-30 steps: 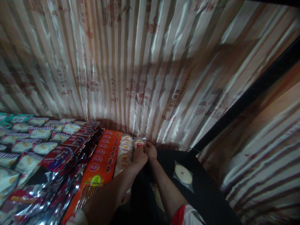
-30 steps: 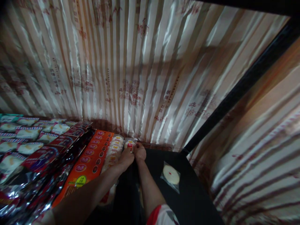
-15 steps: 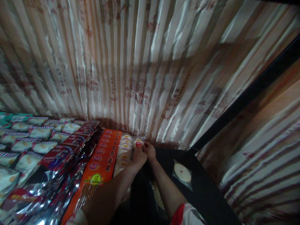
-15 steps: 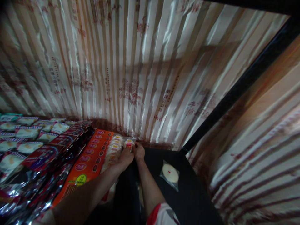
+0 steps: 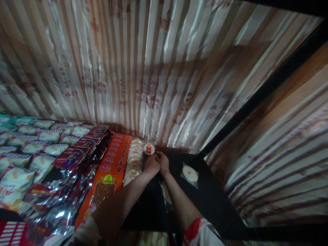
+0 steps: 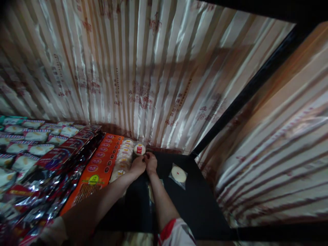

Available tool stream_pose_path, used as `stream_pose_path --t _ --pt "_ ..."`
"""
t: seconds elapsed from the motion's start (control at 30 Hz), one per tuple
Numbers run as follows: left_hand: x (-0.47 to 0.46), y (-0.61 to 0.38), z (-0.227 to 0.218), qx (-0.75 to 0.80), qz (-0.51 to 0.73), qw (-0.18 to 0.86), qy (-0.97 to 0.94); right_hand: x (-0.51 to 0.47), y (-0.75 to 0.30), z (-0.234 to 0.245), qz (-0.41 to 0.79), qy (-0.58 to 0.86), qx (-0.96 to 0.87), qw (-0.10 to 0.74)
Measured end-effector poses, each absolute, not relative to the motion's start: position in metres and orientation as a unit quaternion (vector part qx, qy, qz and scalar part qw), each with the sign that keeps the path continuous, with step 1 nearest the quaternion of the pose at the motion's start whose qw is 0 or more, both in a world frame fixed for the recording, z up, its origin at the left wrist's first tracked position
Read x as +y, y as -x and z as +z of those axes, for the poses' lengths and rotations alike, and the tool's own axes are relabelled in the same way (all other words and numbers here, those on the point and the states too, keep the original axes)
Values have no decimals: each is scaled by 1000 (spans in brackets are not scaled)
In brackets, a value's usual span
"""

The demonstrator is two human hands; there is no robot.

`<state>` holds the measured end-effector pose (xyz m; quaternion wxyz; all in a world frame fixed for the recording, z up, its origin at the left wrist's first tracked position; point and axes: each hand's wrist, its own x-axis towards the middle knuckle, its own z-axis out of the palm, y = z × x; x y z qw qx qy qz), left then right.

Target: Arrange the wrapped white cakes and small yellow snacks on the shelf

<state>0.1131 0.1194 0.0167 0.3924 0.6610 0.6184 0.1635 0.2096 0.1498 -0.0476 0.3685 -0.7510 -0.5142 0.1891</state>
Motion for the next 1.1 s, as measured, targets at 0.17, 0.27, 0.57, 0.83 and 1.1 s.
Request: stream_pose_path --t 0.17,0.27,0.57,0.83,1.1 --pt "93 -110 12 600 175 377 -684 116 -199 -41 190 747 -530 353" --pt "76 -105 12 587 179 370 -697 93 -194 -36 169 750 -543 337" --pt "19 -95 24 544 148 355 -746 25 -199 -26 14 774 -598 208" --pt "-27 -92 7 466 146 334 -807 -29 -195 -41 19 784 -593 184" --pt "-70 -61 -20 419 90 315 -847 -67 -180 -51 41 768 -588 249"
